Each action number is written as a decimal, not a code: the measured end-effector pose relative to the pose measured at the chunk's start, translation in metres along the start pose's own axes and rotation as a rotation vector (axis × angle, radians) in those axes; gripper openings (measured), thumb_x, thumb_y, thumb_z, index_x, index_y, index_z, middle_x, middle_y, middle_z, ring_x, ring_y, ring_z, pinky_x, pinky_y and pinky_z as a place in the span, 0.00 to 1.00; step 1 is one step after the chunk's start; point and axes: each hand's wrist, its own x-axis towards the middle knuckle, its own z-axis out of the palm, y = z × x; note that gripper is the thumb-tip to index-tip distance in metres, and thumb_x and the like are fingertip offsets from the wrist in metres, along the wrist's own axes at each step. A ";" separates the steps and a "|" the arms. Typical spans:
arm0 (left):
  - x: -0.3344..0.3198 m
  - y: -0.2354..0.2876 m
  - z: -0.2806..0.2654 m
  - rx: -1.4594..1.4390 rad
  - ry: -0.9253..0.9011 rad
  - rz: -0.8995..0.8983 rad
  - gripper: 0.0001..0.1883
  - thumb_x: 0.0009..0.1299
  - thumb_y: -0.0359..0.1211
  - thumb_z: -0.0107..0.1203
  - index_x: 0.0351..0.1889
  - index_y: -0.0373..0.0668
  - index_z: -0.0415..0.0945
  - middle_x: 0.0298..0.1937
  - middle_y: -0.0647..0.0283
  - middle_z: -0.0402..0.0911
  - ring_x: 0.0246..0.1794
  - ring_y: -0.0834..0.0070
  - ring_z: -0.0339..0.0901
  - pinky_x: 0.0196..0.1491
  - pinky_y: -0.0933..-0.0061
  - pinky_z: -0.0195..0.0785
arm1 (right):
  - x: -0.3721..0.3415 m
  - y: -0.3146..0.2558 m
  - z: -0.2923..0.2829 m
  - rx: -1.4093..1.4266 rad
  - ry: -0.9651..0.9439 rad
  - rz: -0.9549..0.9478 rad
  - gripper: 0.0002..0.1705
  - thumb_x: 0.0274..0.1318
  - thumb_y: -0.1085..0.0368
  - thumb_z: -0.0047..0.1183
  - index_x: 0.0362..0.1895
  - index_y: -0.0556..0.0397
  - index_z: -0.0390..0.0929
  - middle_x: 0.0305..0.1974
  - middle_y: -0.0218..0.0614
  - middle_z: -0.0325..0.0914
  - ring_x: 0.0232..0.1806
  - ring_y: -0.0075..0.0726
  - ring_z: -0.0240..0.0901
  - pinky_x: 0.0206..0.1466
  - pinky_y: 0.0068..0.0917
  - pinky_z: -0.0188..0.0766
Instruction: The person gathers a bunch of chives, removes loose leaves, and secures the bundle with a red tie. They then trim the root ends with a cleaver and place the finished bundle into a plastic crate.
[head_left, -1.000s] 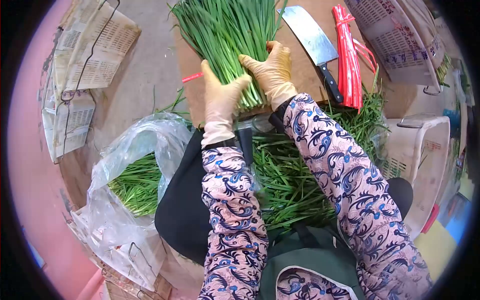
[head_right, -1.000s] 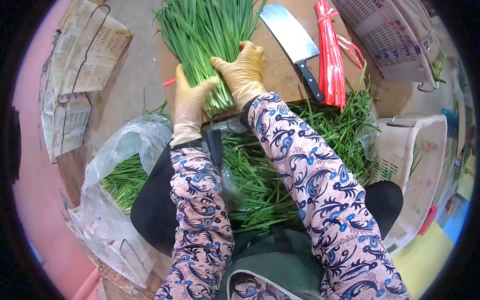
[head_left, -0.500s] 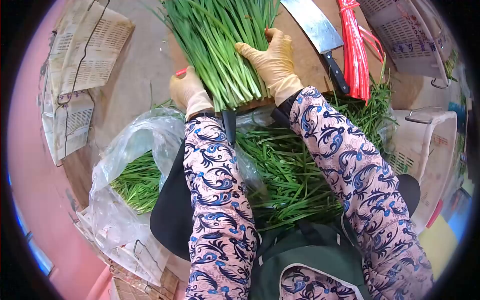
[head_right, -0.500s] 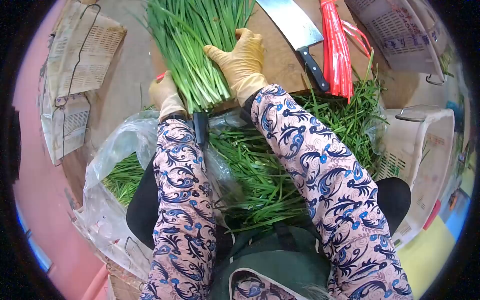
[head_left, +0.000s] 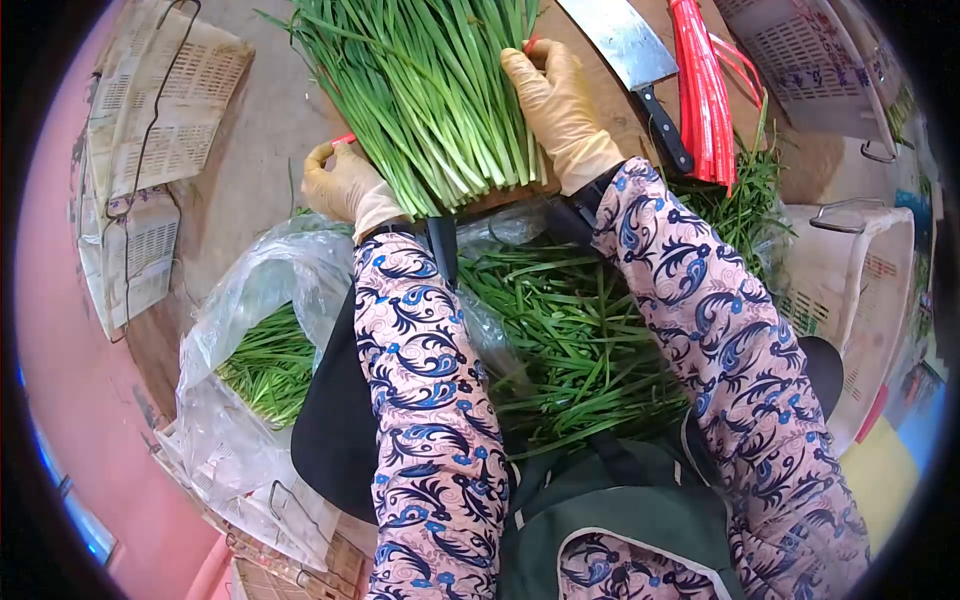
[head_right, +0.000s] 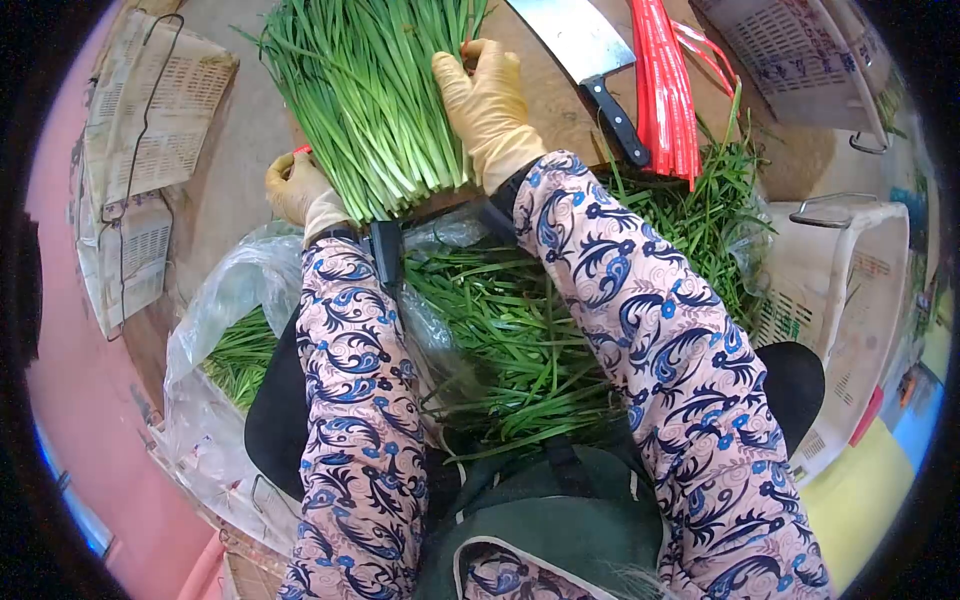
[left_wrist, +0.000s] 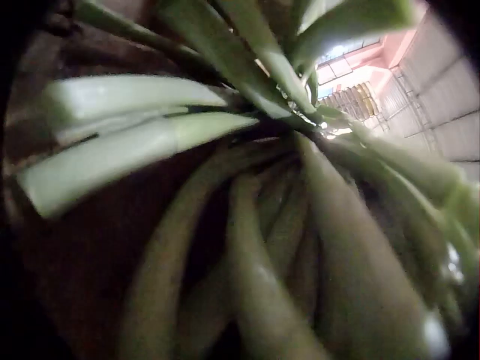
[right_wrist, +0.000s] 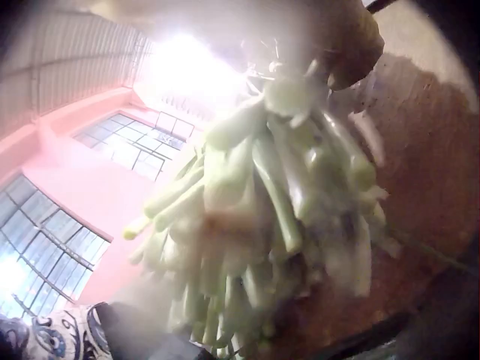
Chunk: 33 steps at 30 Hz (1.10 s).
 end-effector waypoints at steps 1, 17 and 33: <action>-0.006 0.017 -0.007 0.075 0.018 0.022 0.06 0.59 0.29 0.67 0.33 0.40 0.83 0.35 0.58 0.84 0.34 0.64 0.79 0.42 0.65 0.73 | 0.004 0.001 -0.004 -0.006 -0.007 0.004 0.26 0.63 0.49 0.56 0.54 0.57 0.72 0.50 0.49 0.68 0.49 0.45 0.71 0.54 0.39 0.70; -0.025 0.046 -0.007 -0.816 -0.315 -0.457 0.05 0.69 0.26 0.60 0.42 0.38 0.78 0.36 0.64 0.82 0.31 0.74 0.79 0.38 0.72 0.77 | 0.040 0.036 -0.015 -0.041 -0.006 0.087 0.15 0.63 0.54 0.55 0.39 0.53 0.82 0.31 0.39 0.83 0.34 0.37 0.78 0.41 0.34 0.71; -0.030 0.049 -0.016 -0.826 -0.719 -0.351 0.14 0.78 0.36 0.49 0.53 0.36 0.76 0.48 0.59 0.82 0.44 0.72 0.78 0.49 0.78 0.73 | 0.027 0.023 -0.021 0.650 -0.185 0.567 0.17 0.69 0.57 0.51 0.51 0.56 0.78 0.47 0.38 0.79 0.43 0.35 0.76 0.51 0.30 0.73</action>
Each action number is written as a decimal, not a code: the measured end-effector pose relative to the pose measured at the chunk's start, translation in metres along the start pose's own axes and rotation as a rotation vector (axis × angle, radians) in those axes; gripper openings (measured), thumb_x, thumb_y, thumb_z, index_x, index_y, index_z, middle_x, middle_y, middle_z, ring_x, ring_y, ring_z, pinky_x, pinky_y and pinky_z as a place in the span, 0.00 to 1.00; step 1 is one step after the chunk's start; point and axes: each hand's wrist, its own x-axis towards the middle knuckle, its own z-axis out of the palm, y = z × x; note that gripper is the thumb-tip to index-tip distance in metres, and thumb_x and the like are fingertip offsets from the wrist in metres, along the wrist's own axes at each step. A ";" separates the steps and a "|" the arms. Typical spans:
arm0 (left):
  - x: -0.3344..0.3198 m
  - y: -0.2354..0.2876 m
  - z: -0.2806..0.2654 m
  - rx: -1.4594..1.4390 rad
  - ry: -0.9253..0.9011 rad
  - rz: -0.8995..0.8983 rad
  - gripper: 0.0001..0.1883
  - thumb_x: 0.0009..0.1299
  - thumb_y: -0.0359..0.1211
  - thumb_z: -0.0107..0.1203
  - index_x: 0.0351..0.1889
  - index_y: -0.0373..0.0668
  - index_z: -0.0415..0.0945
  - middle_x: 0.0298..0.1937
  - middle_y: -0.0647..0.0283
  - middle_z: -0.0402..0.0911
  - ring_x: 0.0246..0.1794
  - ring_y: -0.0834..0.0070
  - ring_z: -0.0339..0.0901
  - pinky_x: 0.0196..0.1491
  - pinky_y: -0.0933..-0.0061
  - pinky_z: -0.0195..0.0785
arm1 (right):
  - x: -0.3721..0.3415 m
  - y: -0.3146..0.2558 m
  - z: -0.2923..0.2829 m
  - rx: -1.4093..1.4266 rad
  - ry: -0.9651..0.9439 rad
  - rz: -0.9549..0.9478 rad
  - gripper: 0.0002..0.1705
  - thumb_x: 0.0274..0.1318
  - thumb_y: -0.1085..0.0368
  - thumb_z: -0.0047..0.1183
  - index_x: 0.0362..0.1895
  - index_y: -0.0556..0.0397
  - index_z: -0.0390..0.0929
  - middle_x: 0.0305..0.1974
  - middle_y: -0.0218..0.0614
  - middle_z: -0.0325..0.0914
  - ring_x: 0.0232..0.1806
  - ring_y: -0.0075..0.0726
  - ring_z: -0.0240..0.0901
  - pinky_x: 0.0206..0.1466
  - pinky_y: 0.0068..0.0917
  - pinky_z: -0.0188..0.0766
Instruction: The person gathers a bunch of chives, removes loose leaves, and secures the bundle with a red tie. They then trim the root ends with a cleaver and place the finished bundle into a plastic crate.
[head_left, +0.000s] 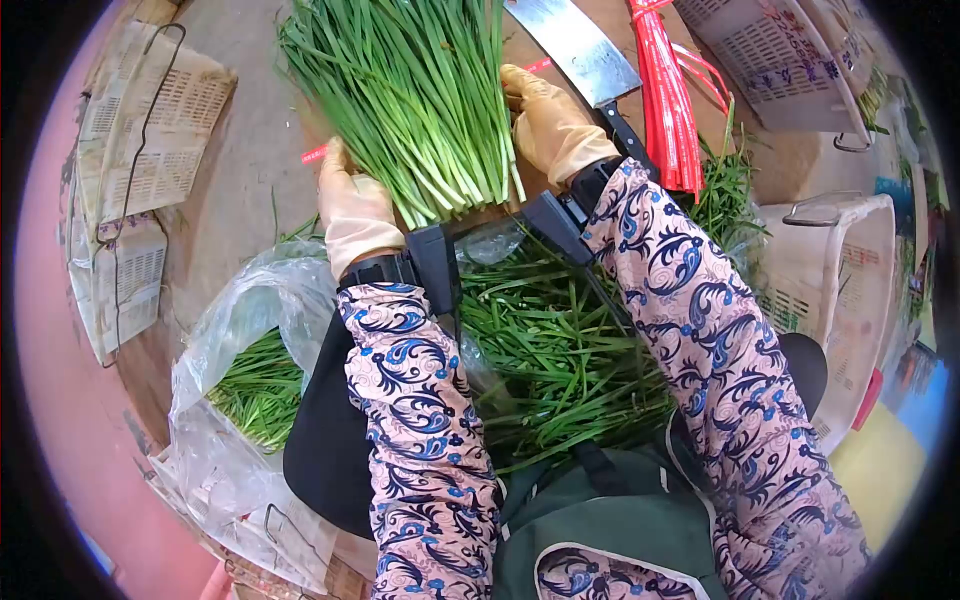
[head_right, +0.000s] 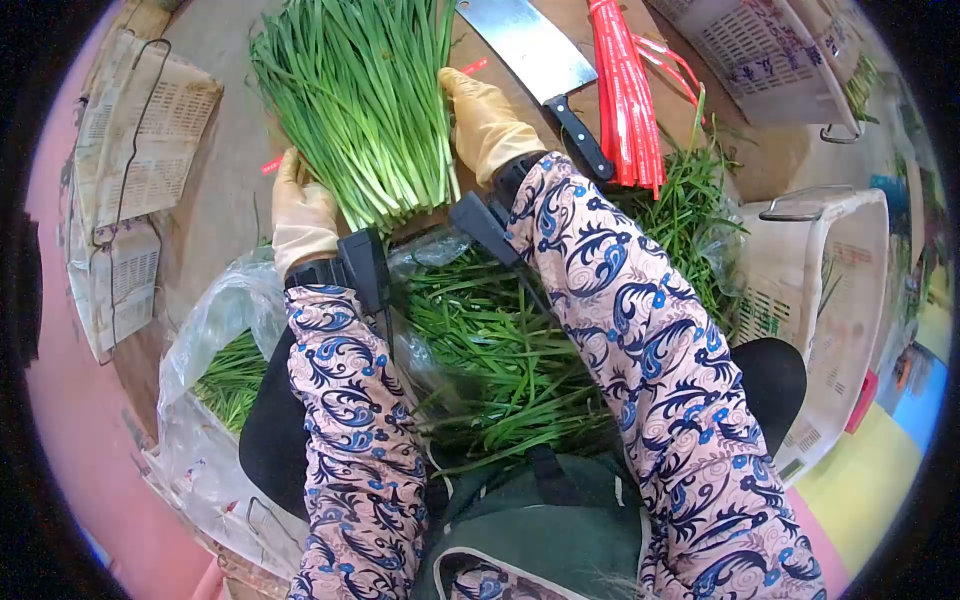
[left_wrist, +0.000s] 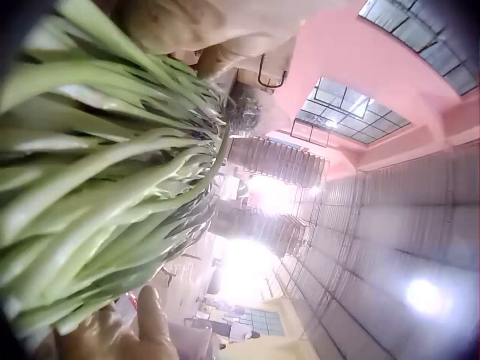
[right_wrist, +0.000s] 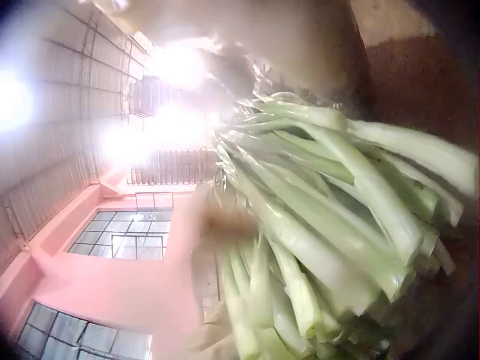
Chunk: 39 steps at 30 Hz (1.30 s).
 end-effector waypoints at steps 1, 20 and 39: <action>-0.002 0.004 0.005 -0.046 0.028 -0.059 0.15 0.78 0.37 0.50 0.54 0.36 0.76 0.49 0.59 0.83 0.44 0.73 0.78 0.48 0.79 0.73 | 0.000 -0.002 0.001 -0.061 0.002 0.011 0.18 0.68 0.57 0.51 0.53 0.57 0.77 0.48 0.38 0.79 0.44 0.34 0.76 0.53 0.29 0.72; -0.034 0.033 0.057 0.099 -0.072 -0.263 0.29 0.60 0.45 0.72 0.53 0.36 0.77 0.48 0.60 0.82 0.43 0.70 0.82 0.46 0.66 0.81 | -0.067 -0.023 -0.021 -0.873 -0.105 -0.204 0.26 0.63 0.46 0.55 0.42 0.60 0.80 0.24 0.44 0.82 0.28 0.40 0.80 0.38 0.35 0.74; -0.020 0.017 0.045 0.126 -0.109 -0.265 0.23 0.63 0.41 0.71 0.49 0.37 0.78 0.45 0.60 0.84 0.39 0.69 0.83 0.42 0.64 0.82 | -0.091 -0.030 -0.003 -0.779 -0.173 -0.063 0.20 0.54 0.65 0.67 0.47 0.62 0.76 0.35 0.34 0.80 0.35 0.26 0.76 0.38 0.25 0.75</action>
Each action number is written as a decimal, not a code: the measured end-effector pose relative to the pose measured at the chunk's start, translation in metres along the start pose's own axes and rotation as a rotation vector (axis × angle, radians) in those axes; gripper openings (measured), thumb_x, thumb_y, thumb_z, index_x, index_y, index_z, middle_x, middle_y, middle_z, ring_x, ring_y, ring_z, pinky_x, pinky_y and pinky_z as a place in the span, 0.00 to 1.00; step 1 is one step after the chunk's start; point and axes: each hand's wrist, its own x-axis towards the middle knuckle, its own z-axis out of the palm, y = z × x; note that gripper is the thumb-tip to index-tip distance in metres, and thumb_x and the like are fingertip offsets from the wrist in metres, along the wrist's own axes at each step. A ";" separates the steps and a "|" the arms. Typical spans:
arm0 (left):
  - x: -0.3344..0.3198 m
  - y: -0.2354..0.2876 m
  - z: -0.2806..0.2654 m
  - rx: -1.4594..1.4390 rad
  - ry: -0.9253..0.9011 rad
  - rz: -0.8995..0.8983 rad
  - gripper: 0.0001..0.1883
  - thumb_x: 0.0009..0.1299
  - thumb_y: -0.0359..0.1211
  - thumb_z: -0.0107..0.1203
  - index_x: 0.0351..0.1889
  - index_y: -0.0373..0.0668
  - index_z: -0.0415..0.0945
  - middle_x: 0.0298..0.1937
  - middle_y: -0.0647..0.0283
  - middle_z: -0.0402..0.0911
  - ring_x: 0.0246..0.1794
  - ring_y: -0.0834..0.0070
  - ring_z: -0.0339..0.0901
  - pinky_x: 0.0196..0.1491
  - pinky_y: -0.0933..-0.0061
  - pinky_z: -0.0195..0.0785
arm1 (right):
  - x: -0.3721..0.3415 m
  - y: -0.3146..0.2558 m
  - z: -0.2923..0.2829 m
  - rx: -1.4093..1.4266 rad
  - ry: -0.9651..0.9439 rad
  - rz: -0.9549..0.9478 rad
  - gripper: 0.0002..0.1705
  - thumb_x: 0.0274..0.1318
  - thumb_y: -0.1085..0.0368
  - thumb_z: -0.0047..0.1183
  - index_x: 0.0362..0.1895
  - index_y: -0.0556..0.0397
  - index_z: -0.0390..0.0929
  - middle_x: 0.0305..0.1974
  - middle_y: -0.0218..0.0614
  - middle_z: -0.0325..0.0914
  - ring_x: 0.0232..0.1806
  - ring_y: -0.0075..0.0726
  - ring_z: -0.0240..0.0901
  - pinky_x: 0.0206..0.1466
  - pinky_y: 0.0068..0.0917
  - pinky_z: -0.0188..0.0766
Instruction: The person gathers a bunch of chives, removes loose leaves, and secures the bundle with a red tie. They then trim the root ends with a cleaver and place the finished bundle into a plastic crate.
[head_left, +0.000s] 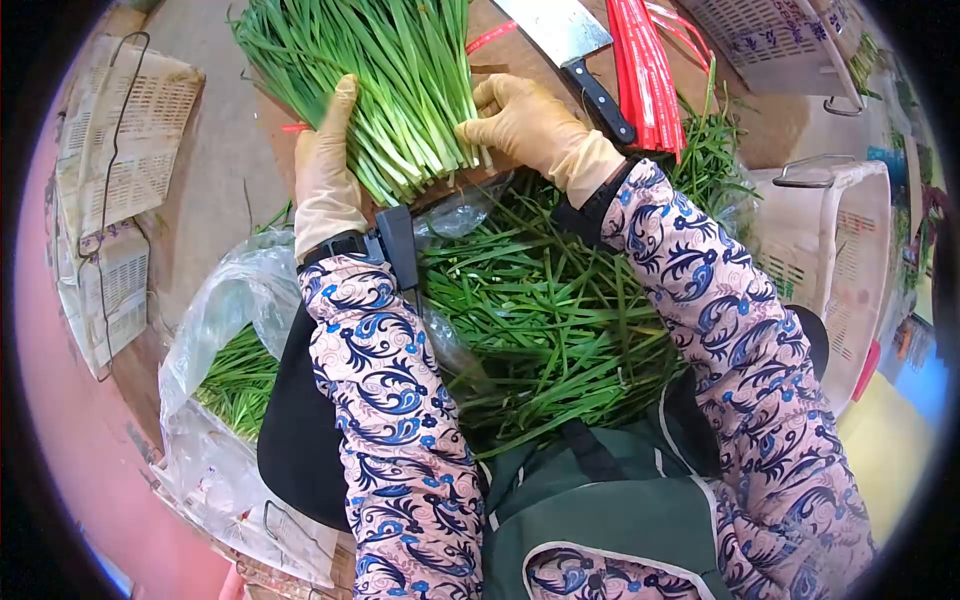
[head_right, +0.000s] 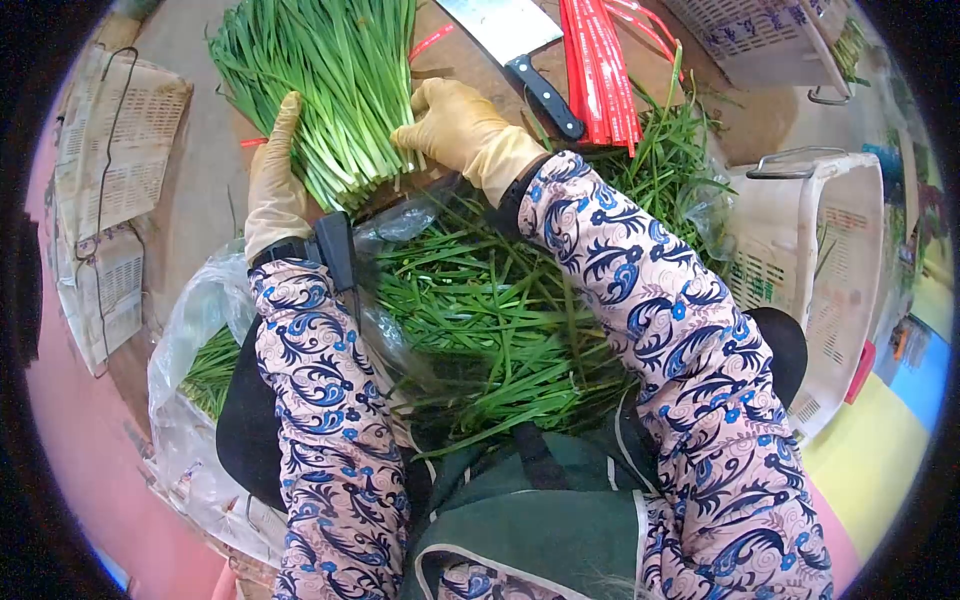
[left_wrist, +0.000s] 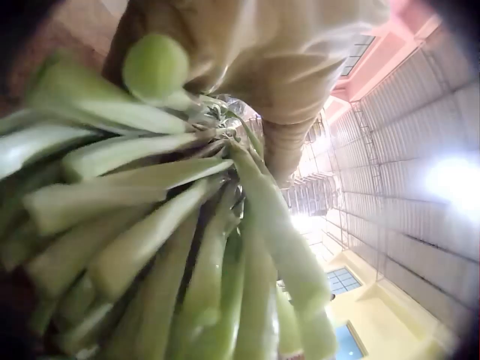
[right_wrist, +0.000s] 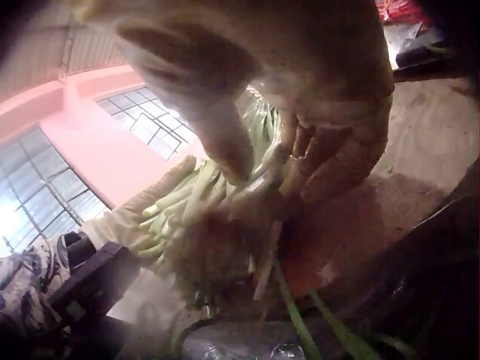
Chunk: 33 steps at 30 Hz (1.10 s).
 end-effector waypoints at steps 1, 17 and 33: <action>0.000 0.001 0.000 -0.005 -0.004 0.006 0.23 0.63 0.41 0.71 0.49 0.37 0.78 0.45 0.60 0.84 0.39 0.69 0.83 0.42 0.64 0.82 | 0.003 0.004 -0.001 0.017 -0.013 0.004 0.20 0.54 0.64 0.67 0.47 0.61 0.76 0.35 0.34 0.80 0.35 0.26 0.76 0.38 0.25 0.75; 0.006 -0.001 -0.005 0.195 0.006 0.101 0.44 0.54 0.50 0.76 0.57 0.26 0.70 0.53 0.50 0.79 0.51 0.66 0.80 0.54 0.68 0.75 | 0.022 0.028 0.002 -0.104 0.038 -0.099 0.17 0.55 0.65 0.64 0.45 0.60 0.78 0.34 0.34 0.80 0.36 0.27 0.76 0.41 0.26 0.74; -0.008 0.002 0.051 1.235 0.348 0.248 0.69 0.36 0.52 0.81 0.70 0.31 0.48 0.62 0.39 0.69 0.64 0.48 0.70 0.64 0.55 0.67 | -0.003 0.001 0.020 -0.481 0.330 -0.063 0.28 0.48 0.57 0.67 0.50 0.58 0.73 0.35 0.48 0.83 0.37 0.47 0.83 0.44 0.38 0.76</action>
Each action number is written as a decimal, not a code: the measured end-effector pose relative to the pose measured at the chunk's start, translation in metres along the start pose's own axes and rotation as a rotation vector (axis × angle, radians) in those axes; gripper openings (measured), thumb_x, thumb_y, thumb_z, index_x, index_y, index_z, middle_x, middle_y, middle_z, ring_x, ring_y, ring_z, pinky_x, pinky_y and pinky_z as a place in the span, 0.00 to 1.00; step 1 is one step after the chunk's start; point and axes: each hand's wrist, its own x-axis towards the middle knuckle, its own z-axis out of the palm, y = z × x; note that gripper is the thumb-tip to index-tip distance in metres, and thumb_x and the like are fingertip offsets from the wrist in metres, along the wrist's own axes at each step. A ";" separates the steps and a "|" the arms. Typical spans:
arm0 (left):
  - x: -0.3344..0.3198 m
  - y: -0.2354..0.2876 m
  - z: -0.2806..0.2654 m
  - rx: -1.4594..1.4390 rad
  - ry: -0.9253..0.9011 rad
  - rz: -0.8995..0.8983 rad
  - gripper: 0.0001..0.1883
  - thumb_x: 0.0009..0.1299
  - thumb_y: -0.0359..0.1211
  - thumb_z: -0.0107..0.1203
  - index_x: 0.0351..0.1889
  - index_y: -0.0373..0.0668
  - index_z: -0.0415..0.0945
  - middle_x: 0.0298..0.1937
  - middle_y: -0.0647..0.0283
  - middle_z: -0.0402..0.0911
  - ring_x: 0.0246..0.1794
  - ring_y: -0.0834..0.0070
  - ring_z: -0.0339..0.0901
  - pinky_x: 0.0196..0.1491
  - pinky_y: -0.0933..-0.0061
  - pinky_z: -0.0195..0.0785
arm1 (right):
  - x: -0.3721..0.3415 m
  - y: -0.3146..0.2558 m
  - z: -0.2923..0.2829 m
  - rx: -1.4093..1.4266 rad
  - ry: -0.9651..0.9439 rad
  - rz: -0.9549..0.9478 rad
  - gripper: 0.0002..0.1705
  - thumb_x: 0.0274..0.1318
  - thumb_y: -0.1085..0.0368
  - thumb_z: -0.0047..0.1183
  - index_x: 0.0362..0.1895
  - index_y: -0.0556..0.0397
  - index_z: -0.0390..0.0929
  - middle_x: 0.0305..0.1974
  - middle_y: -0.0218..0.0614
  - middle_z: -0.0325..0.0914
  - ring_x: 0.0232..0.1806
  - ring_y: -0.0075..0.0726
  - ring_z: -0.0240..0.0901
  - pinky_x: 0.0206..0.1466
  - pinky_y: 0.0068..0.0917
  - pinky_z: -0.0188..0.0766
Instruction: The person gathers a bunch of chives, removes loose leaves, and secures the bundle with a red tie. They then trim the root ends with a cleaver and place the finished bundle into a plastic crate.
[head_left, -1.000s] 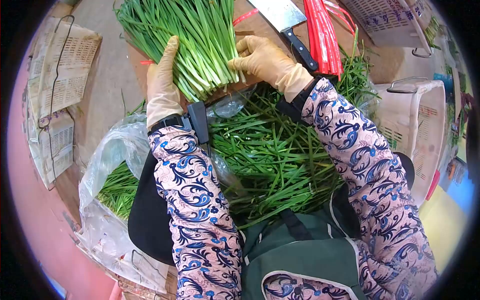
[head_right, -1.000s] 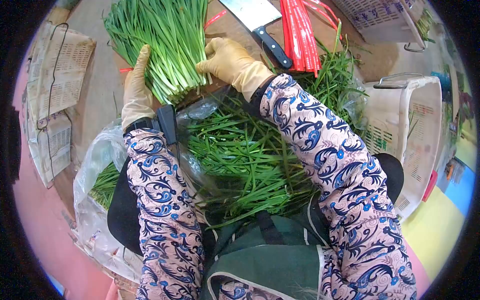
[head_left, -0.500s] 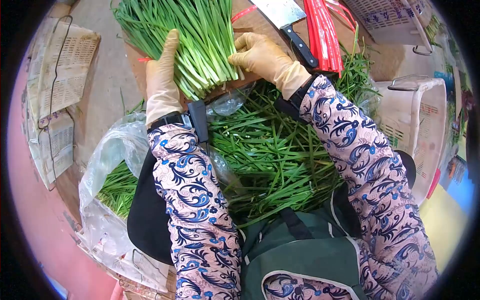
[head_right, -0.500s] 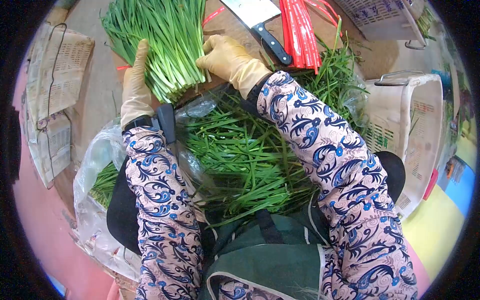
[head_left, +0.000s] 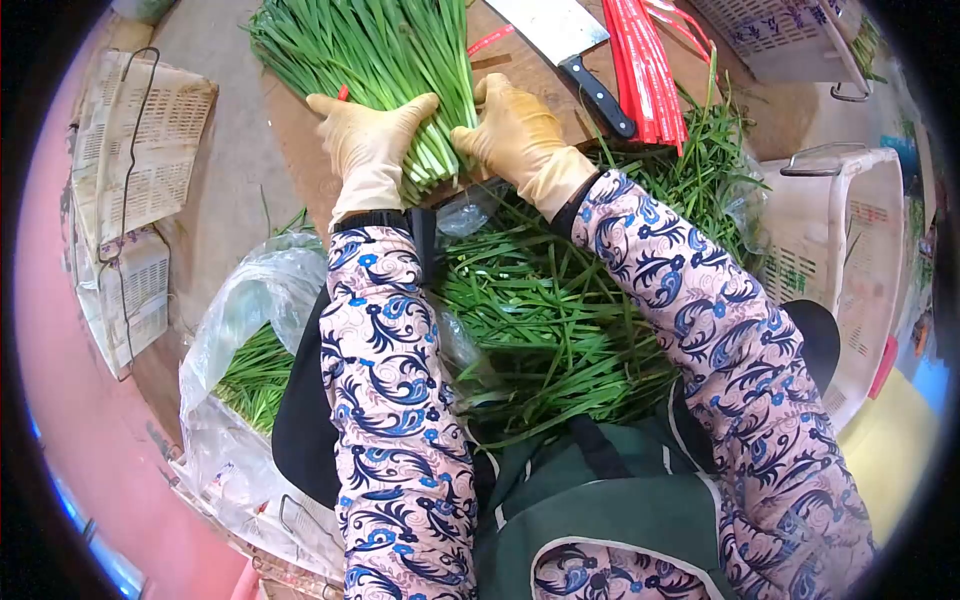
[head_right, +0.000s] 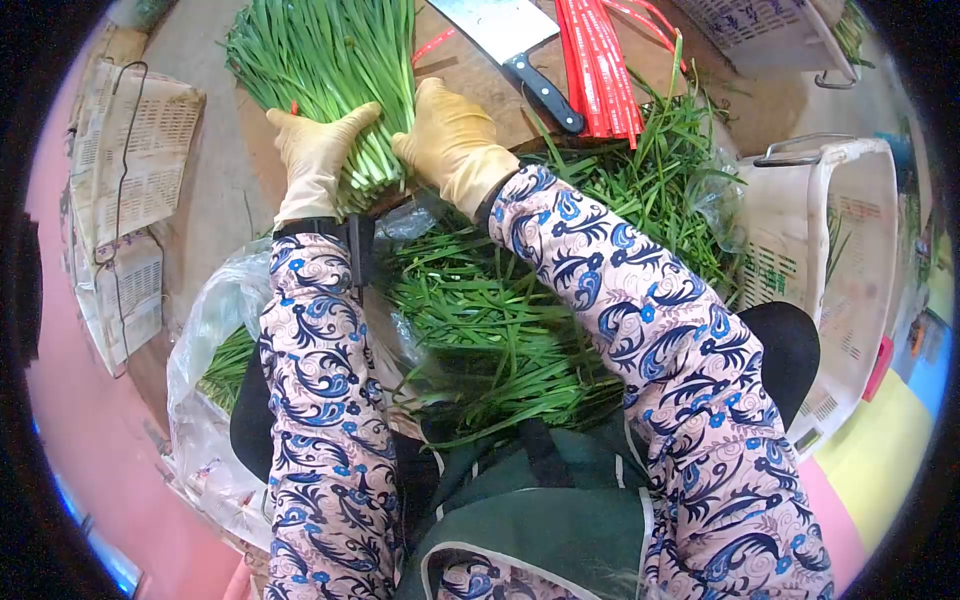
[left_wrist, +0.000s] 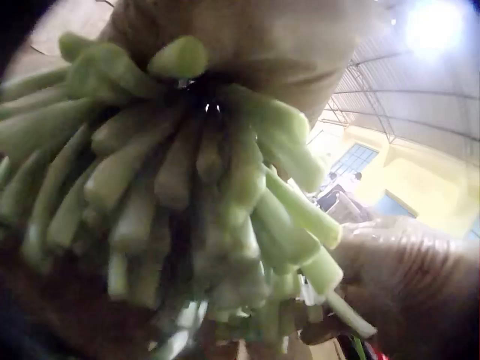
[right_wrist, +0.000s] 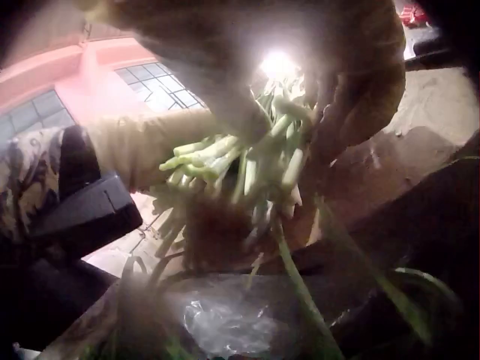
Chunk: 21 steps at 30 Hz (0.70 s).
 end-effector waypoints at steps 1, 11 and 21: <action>0.000 0.001 -0.001 0.014 0.001 -0.010 0.68 0.36 0.52 0.81 0.70 0.32 0.48 0.62 0.39 0.69 0.63 0.48 0.70 0.63 0.55 0.67 | -0.003 0.000 0.001 -0.027 0.043 -0.012 0.30 0.48 0.57 0.67 0.52 0.58 0.72 0.36 0.48 0.82 0.39 0.49 0.82 0.46 0.39 0.76; -0.002 0.003 0.004 0.124 0.021 -0.061 0.67 0.39 0.55 0.78 0.70 0.35 0.48 0.62 0.43 0.70 0.63 0.51 0.70 0.61 0.51 0.68 | -0.010 0.021 0.013 0.029 0.298 -0.232 0.37 0.44 0.54 0.70 0.56 0.53 0.68 0.47 0.49 0.75 0.47 0.57 0.77 0.50 0.45 0.75; -0.003 0.002 0.004 0.131 0.026 -0.057 0.66 0.40 0.56 0.77 0.70 0.36 0.48 0.62 0.44 0.70 0.64 0.52 0.70 0.61 0.52 0.69 | -0.014 0.020 -0.023 0.075 0.178 -0.214 0.21 0.55 0.47 0.61 0.33 0.54 0.81 0.34 0.48 0.82 0.37 0.55 0.79 0.42 0.44 0.74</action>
